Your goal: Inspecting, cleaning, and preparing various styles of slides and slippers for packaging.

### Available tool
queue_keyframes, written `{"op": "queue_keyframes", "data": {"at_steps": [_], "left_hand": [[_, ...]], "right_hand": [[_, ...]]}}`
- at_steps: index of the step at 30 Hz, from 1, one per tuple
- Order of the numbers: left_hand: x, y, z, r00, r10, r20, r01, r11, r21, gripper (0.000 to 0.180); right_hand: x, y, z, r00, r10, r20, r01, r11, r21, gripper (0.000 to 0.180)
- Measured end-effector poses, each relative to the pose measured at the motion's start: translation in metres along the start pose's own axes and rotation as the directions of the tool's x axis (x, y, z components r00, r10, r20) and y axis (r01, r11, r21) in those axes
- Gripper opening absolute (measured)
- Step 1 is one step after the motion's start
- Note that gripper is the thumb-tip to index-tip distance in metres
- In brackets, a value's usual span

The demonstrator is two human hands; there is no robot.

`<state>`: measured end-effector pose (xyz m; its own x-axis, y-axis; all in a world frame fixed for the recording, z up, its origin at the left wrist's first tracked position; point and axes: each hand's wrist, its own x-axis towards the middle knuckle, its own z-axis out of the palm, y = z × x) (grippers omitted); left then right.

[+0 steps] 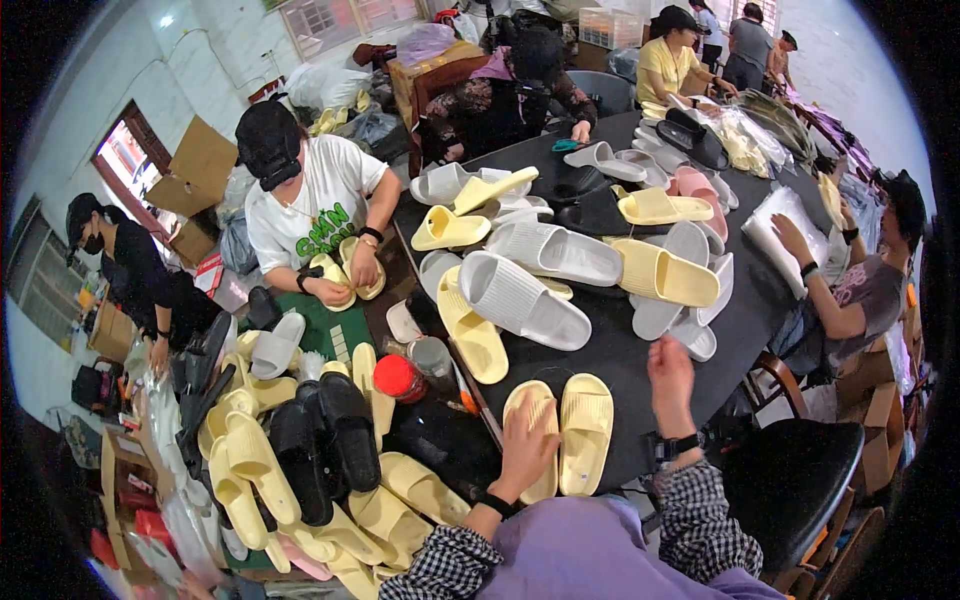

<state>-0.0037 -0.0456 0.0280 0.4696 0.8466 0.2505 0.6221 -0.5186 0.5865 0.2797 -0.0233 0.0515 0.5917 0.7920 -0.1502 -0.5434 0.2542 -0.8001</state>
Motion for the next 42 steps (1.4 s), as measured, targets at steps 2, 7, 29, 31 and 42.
{"op": "queue_keyframes", "data": {"at_steps": [2,7,29,31,42], "left_hand": [[-0.011,0.001,-0.003,0.997,0.001,0.078,-0.008,0.996,0.087,0.061],[-0.019,0.014,-0.021,0.989,0.008,0.146,-0.01,1.0,0.012,0.06],[-0.024,0.032,0.017,0.982,-0.031,0.188,-0.023,0.96,0.279,0.045],[-0.028,0.036,0.002,0.983,-0.044,0.181,-0.004,0.966,0.258,0.043],[-0.075,0.049,-0.124,0.903,-0.264,-0.339,0.301,0.952,0.059,0.027]], "right_hand": [[-0.005,-0.053,0.018,0.977,-0.162,-0.14,0.157,0.986,-0.048,0.026],[-0.034,-0.162,0.033,0.58,-0.814,-0.021,0.771,0.557,-0.31,0.028],[-0.014,-0.003,0.046,0.906,-0.006,0.424,0.38,0.454,-0.806,0.016],[0.007,-0.007,0.07,0.812,-0.082,0.577,0.583,0.148,-0.799,0.025],[0.096,0.045,0.147,0.656,0.173,0.734,0.752,-0.07,-0.655,0.085]]}}
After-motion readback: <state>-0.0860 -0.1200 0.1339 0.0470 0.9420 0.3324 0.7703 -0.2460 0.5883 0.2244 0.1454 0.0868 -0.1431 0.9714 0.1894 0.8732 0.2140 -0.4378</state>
